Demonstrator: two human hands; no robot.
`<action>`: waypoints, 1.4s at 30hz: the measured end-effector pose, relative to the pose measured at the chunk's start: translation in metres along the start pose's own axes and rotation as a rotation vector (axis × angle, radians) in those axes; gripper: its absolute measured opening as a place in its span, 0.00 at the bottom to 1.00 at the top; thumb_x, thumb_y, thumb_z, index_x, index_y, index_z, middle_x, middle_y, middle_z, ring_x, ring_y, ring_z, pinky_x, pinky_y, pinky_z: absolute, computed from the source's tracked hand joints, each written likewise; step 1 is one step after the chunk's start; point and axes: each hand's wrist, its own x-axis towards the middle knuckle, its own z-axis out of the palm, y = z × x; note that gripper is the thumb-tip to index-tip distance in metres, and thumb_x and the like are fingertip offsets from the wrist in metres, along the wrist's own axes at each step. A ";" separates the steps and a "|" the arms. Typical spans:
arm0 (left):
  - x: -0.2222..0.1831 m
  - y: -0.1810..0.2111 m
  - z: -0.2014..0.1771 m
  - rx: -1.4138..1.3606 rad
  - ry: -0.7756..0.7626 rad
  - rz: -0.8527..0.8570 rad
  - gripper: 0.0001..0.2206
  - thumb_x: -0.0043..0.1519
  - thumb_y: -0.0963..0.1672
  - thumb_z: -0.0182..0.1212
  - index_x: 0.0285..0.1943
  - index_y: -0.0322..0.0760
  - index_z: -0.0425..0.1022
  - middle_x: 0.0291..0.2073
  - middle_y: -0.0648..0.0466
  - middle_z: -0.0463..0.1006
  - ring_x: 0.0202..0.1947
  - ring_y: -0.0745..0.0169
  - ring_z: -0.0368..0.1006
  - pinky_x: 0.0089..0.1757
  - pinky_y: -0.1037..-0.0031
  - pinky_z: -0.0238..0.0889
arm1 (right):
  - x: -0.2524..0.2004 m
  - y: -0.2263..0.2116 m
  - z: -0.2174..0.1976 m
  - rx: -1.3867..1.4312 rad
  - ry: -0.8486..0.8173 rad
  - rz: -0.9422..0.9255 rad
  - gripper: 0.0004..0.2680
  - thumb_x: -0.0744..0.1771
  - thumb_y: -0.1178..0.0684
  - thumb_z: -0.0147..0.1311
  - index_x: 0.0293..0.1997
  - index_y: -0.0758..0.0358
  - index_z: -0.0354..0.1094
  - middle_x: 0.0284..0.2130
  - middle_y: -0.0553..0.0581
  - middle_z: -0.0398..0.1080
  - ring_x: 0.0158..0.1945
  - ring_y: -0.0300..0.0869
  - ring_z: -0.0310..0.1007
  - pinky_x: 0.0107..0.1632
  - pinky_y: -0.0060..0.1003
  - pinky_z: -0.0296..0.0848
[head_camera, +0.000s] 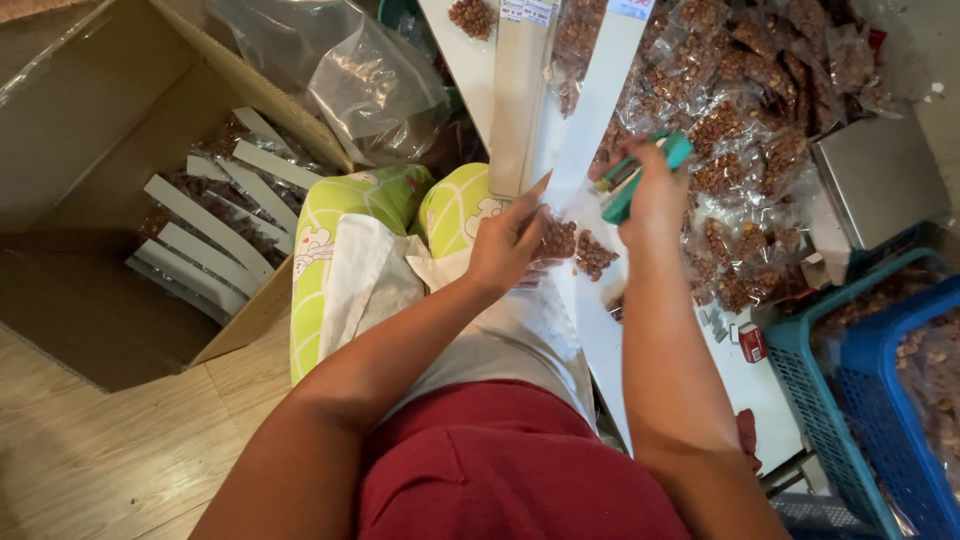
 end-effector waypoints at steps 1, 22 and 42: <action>0.000 0.000 0.001 0.000 -0.003 0.000 0.18 0.70 0.47 0.52 0.71 0.56 0.68 0.51 0.41 0.82 0.53 0.33 0.76 0.58 0.49 0.67 | -0.008 -0.003 0.008 0.001 0.003 0.000 0.07 0.64 0.54 0.59 0.42 0.60 0.67 0.25 0.60 0.73 0.27 0.50 0.81 0.34 0.47 0.84; 0.007 -0.022 -0.002 -0.197 -0.170 -0.505 0.16 0.62 0.49 0.62 0.55 0.39 0.79 0.34 0.42 0.83 0.36 0.46 0.83 0.42 0.55 0.76 | 0.022 0.062 -0.176 -1.461 0.152 0.062 0.22 0.60 0.36 0.62 0.55 0.52 0.70 0.43 0.59 0.77 0.51 0.56 0.78 0.50 0.57 0.76; 0.008 -0.023 -0.004 -0.494 0.016 -0.267 0.25 0.75 0.53 0.44 0.65 0.27 0.73 0.62 0.35 0.72 0.68 0.49 0.62 0.69 0.54 0.47 | -0.030 0.031 -0.045 -0.665 -0.332 -0.258 0.08 0.62 0.54 0.72 0.40 0.57 0.77 0.32 0.54 0.77 0.37 0.36 0.75 0.44 0.30 0.73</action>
